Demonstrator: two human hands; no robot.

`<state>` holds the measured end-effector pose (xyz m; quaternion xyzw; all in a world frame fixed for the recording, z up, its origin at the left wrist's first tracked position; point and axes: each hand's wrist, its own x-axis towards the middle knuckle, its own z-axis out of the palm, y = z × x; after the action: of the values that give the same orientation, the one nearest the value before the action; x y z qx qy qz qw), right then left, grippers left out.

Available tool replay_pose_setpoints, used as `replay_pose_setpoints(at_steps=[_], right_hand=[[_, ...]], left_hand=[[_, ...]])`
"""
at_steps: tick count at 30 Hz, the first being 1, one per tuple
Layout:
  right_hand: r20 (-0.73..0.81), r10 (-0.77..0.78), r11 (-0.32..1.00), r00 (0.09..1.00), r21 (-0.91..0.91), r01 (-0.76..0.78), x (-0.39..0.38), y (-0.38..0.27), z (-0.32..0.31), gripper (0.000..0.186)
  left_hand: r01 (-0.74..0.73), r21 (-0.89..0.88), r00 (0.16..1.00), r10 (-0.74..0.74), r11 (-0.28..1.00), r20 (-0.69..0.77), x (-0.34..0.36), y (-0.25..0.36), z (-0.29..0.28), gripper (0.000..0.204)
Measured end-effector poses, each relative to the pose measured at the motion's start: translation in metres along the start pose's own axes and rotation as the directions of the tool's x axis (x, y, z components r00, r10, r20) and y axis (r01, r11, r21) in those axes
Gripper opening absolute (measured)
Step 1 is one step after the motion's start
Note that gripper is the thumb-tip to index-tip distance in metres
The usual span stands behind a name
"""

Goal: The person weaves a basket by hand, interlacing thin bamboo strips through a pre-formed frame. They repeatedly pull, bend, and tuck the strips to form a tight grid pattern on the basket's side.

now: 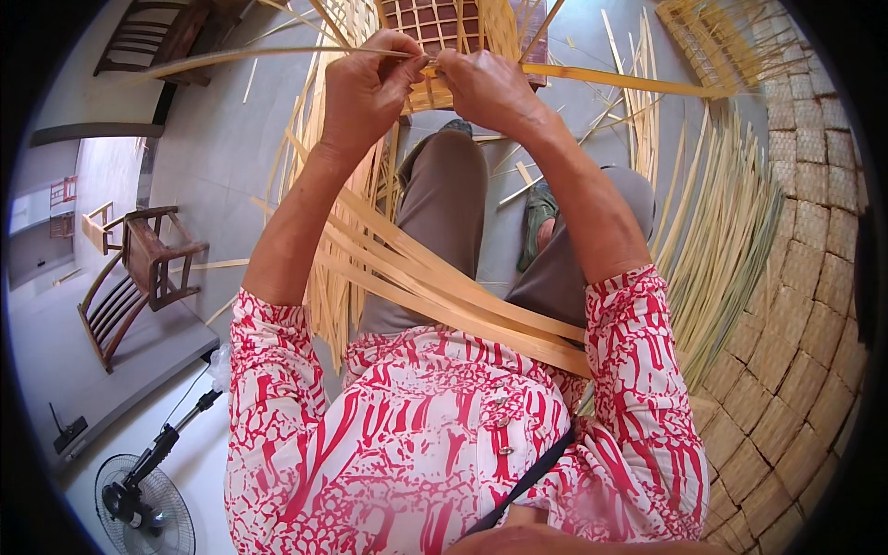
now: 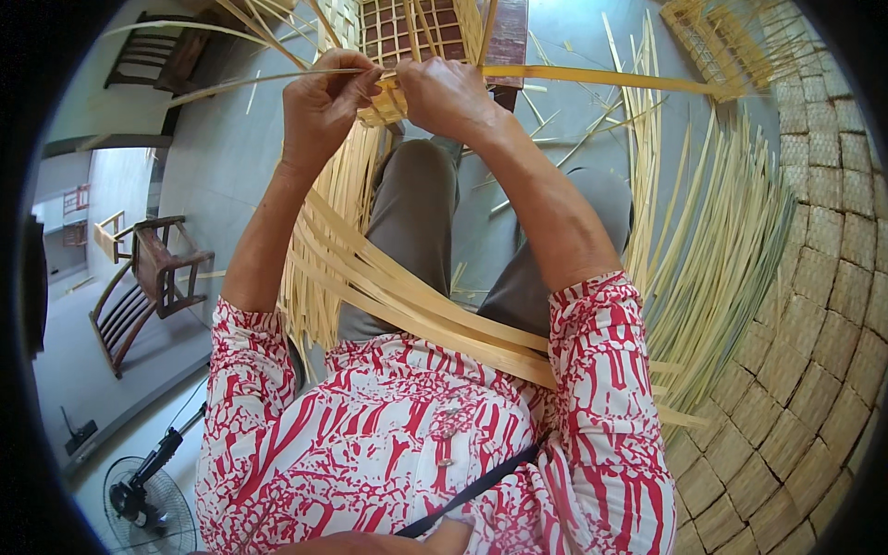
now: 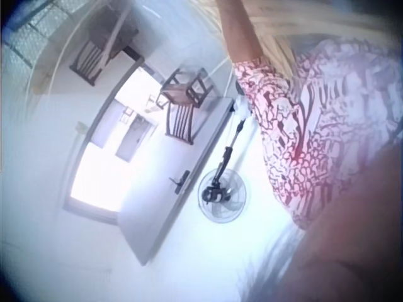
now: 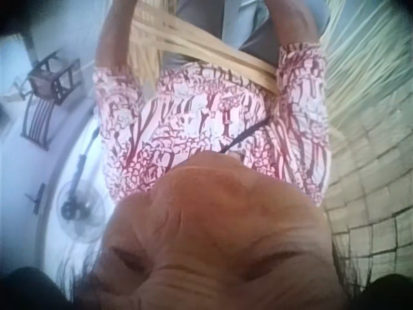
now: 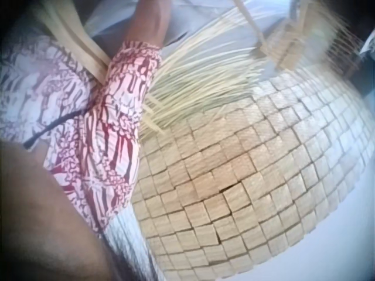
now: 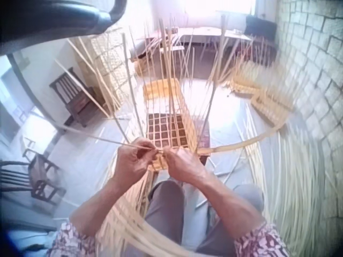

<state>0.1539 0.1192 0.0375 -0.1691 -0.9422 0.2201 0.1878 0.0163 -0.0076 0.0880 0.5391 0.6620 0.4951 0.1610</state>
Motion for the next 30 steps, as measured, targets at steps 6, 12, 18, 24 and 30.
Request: replay_pose_setpoints(at_steps=[6,12,18,24,30], right_hand=[[0.057,0.017,1.000,0.998,-0.014,-0.016,0.000,-0.002,-0.003,0.012],[0.083,0.024,0.998,0.996,-0.058,-0.020,0.001,-0.008,-0.009,0.013],[0.071,0.017,0.998,0.997,-0.069,-0.012,-0.001,-0.012,-0.011,0.013],[0.048,-0.009,0.997,0.999,-0.071,0.012,-0.001,-0.009,-0.007,0.015],[0.050,0.018,0.997,0.999,-0.081,-0.014,0.000,-0.012,-0.004,0.021]], left_hand=[[0.053,0.032,0.996,-0.055,0.998,0.064,0.000,0.000,-0.010,0.013],[0.064,-0.035,0.998,-0.063,0.997,0.028,-0.007,-0.002,-0.011,0.013],[-0.199,0.222,0.979,0.183,0.954,0.093,-0.003,-0.006,-0.010,0.012],[-0.245,0.327,0.961,0.183,0.913,0.209,0.003,0.002,-0.012,0.011],[-0.290,0.427,0.952,0.214,0.856,0.219,0.004,-0.002,-0.008,0.009]])
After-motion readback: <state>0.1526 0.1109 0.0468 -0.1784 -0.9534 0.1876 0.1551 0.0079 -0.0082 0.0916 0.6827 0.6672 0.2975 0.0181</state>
